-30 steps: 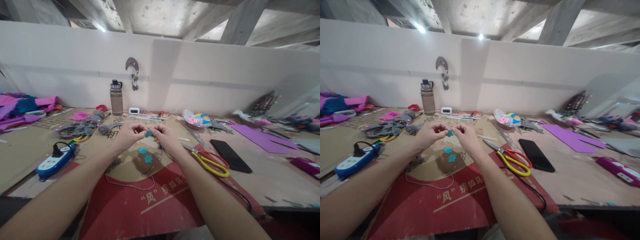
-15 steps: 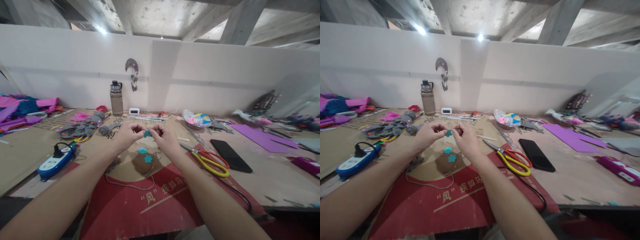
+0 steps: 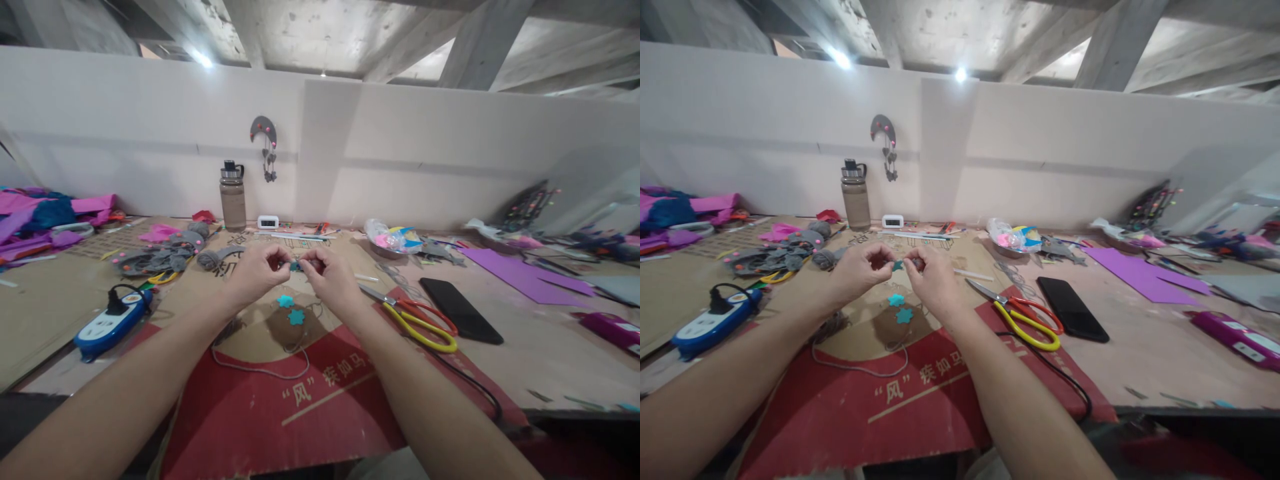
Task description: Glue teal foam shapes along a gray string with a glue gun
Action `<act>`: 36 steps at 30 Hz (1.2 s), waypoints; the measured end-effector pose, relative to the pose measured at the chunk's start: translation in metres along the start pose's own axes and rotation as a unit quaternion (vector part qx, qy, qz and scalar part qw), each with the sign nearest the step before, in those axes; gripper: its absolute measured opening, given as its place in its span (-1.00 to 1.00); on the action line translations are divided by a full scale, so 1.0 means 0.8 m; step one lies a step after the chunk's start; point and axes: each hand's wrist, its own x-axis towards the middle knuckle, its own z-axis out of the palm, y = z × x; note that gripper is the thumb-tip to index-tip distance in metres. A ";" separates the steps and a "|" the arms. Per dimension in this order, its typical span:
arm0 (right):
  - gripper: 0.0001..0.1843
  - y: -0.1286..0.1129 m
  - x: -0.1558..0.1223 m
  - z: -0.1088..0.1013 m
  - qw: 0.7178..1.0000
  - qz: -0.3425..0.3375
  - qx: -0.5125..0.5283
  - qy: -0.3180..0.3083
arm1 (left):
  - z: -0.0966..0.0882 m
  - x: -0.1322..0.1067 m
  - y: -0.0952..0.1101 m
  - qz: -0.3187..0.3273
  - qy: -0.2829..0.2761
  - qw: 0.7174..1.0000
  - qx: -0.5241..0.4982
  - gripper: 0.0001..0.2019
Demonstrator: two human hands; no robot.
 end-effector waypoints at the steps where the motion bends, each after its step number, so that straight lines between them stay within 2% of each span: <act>1: -0.83 -0.001 0.000 0.000 1.000 -0.001 0.000 -0.001 | 0.000 0.000 -0.001 0.005 0.003 1.000 0.004 -0.91; 8: -0.78 -0.003 0.000 -0.003 0.999 0.034 0.032 -0.022 | -0.001 0.003 -0.010 -0.034 -0.032 0.997 -0.065 -0.89; 13: -0.75 -0.002 0.001 -0.004 0.997 0.056 0.043 -0.029 | -0.007 0.004 -0.006 -0.064 -0.059 0.994 -0.065 -0.85; 15: -0.76 -0.001 0.001 -0.004 0.997 0.053 0.042 -0.030 | -0.007 0.003 -0.003 -0.100 -0.082 0.987 -0.098 -0.82; 19: -0.79 -0.002 0.002 -0.005 0.997 0.058 0.030 -0.028 | -0.003 0.002 -0.002 -0.158 -0.128 0.953 -0.224 -0.76; 22: -0.79 -0.002 0.002 -0.004 0.997 0.061 0.027 -0.029 | 0.000 0.003 -0.007 -0.159 -0.133 0.945 -0.255 -0.75; 27: -0.80 -0.002 0.001 -0.002 0.997 0.063 0.033 -0.027 | -0.002 0.004 -0.013 -0.147 -0.135 0.949 -0.243 -0.75; 32: -0.80 0.002 0.000 -0.001 0.996 0.065 0.045 -0.027 | -0.001 0.003 -0.013 -0.151 -0.102 0.955 -0.233 -0.75; 36: -0.80 0.002 0.000 -0.001 0.995 0.077 0.052 -0.026 | 0.002 0.004 -0.014 -0.167 -0.094 0.942 -0.275 -0.75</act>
